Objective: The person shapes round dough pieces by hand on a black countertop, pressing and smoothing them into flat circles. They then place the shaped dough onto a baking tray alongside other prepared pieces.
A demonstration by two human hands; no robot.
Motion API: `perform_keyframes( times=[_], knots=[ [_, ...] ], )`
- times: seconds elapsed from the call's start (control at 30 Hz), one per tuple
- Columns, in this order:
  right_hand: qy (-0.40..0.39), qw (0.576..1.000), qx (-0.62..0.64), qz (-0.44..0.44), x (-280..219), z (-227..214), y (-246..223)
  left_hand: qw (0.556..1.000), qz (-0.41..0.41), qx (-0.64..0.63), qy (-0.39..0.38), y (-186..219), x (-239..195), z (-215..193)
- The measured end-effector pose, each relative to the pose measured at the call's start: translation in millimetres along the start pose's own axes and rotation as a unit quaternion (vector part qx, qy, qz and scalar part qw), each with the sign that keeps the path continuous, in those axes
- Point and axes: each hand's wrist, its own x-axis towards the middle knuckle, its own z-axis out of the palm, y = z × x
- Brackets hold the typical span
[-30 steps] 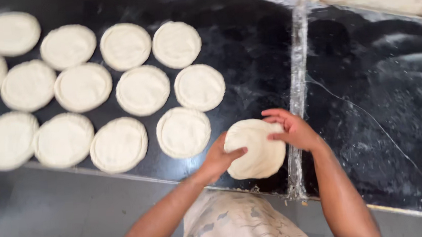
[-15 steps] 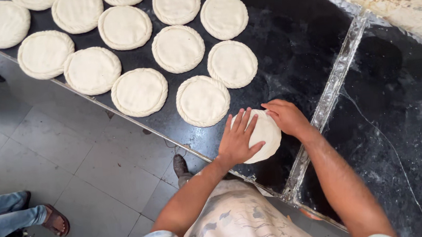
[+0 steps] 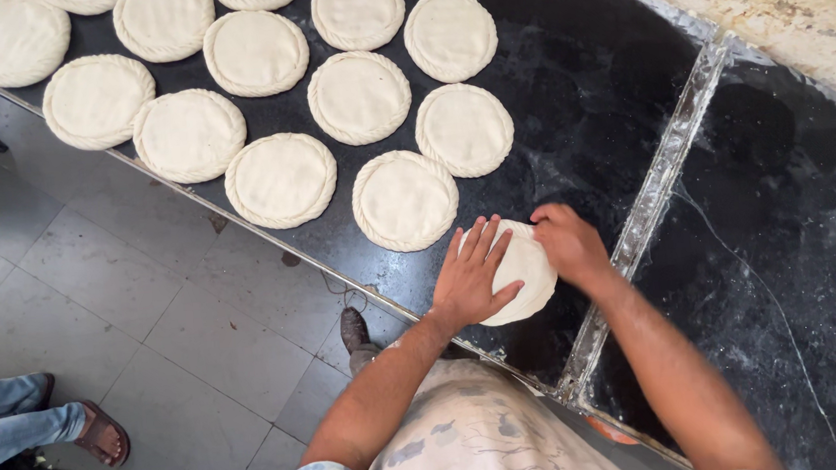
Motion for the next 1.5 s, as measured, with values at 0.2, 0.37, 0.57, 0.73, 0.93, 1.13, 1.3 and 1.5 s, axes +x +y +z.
perform_keyframes(
  times=[0.2, 0.37, 0.57, 0.73, 0.93, 1.13, 1.3, 1.5],
  knots=[
    [0.051, 0.996, -0.063, -0.044, -32.9, 6.7, -11.4, 1.0, 0.0, 0.007, 0.007, -0.2, -1.1, 1.7],
    [-0.001, 1.0, -0.006, 0.016, 5.6, -15.5, -3.2, 1.0, 0.003, 0.001, 0.014, 1.2, -0.2, -0.5],
    [0.03, 0.995, -0.084, -0.048, -14.4, 7.8, 3.0, 1.0, -0.006, -0.009, 0.003, -0.4, -1.0, 0.3],
    [0.087, 0.987, -0.129, -0.038, -45.7, 15.9, -16.6, 1.0, -0.004, -0.014, 0.018, 0.6, 0.5, 1.2],
    [0.003, 0.999, -0.041, 0.013, -9.4, 4.1, 9.2, 1.0, -0.009, -0.006, 0.004, 0.3, 1.0, 1.4],
    [0.108, 0.978, -0.179, -0.021, -62.0, 31.9, -13.8, 1.0, -0.009, -0.006, 0.008, 2.0, 0.9, -1.3],
    [0.087, 0.995, -0.027, 0.047, -49.8, 8.6, -13.7, 1.0, -0.009, -0.005, 0.0, 2.5, -0.2, -1.6],
    [0.014, 0.998, -0.023, 0.054, -27.0, 13.9, 6.9, 1.0, -0.015, 0.002, -0.009, 2.2, 1.7, -0.9]
  ],
)
